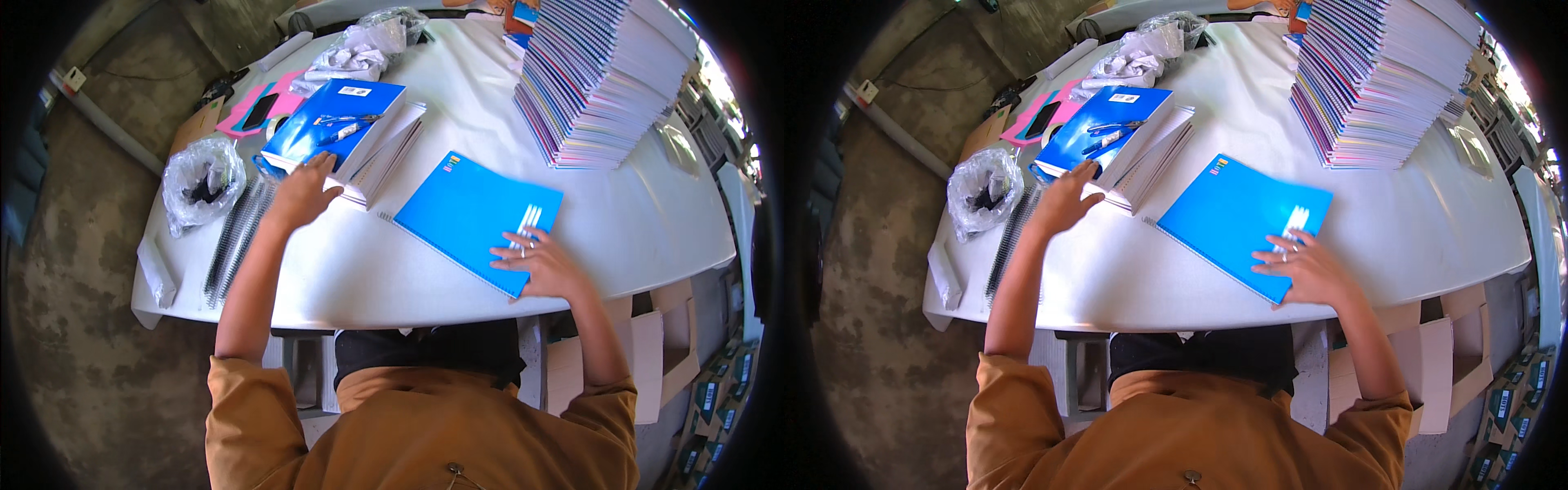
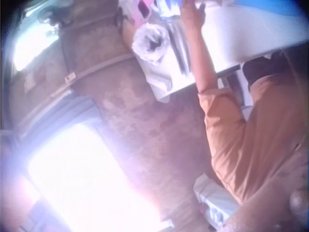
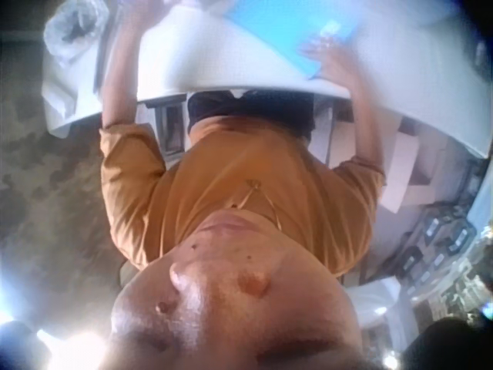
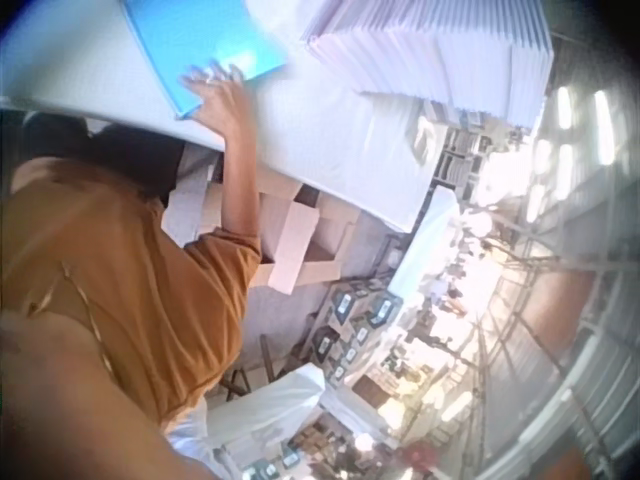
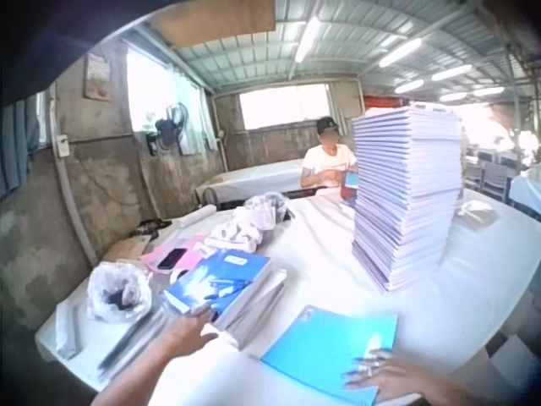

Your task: The person trims the end of a spiral coil with pliers, stacks a notebook onto a pile, and then places the stack into a cardboard box. The person then picks up several notebooks one by one, manually threads a spiral coil through the punched holes by rotating it, and crimps the ends by hand to secure them.

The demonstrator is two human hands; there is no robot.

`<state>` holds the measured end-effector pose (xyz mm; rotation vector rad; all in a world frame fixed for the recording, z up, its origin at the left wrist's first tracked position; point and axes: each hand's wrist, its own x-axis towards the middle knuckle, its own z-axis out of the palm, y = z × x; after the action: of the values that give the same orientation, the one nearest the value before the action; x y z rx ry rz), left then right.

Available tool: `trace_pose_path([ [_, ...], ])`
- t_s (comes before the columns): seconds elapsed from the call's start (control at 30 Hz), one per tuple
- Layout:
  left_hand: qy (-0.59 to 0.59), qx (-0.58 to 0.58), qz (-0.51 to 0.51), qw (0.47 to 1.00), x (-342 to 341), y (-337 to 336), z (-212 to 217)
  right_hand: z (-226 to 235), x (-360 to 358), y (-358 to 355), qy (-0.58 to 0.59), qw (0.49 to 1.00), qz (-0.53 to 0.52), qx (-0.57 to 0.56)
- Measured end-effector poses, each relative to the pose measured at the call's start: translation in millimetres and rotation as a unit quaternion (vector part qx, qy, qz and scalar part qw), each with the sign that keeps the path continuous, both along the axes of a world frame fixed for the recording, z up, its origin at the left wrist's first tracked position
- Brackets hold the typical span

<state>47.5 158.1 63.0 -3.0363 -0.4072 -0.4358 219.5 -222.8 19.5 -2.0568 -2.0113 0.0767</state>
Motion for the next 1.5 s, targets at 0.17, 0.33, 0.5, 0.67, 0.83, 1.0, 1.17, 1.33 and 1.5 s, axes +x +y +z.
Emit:
trace_pose_path([
  [0.17,-0.022,0.039,0.026,0.999,5.6,8.0,2.4,-24.7,-15.2,-18.1,0.201,0.966,-0.132,-0.099],
  [0.33,0.020,-0.214,-0.022,0.976,15.6,56.6,23.7,-41.4,-1.9,-3.0,0.127,0.979,-0.150,-0.051],
  [0.5,0.062,-0.318,0.008,0.946,26.9,58.0,32.3,-48.1,44.5,-7.2,0.183,0.971,-0.148,-0.031],
  [0.67,0.062,-0.353,0.031,0.933,25.5,57.2,34.4,-53.4,45.4,-4.5,0.208,0.966,-0.154,-0.007],
  [0.83,0.088,-0.337,0.029,0.937,28.2,55.5,38.3,-56.2,44.3,-8.4,0.210,0.966,-0.151,0.007],
  [1.0,0.017,-0.279,0.003,0.960,24.7,37.4,23.3,-59.0,43.5,-9.5,0.211,0.966,-0.151,0.017],
  [1.17,-0.132,0.132,-0.001,0.982,25.3,66.7,29.4,-54.8,43.8,-7.0,0.246,0.958,-0.146,0.041],
  [1.33,-0.479,0.024,0.006,0.877,-0.9,87.6,125.7,-60.9,35.8,1.6,0.320,0.915,-0.195,0.153],
  [1.5,-0.517,-0.059,-0.067,0.852,-50.7,14.8,122.3,-27.7,-28.6,51.6,0.873,0.455,-0.045,0.169],
])
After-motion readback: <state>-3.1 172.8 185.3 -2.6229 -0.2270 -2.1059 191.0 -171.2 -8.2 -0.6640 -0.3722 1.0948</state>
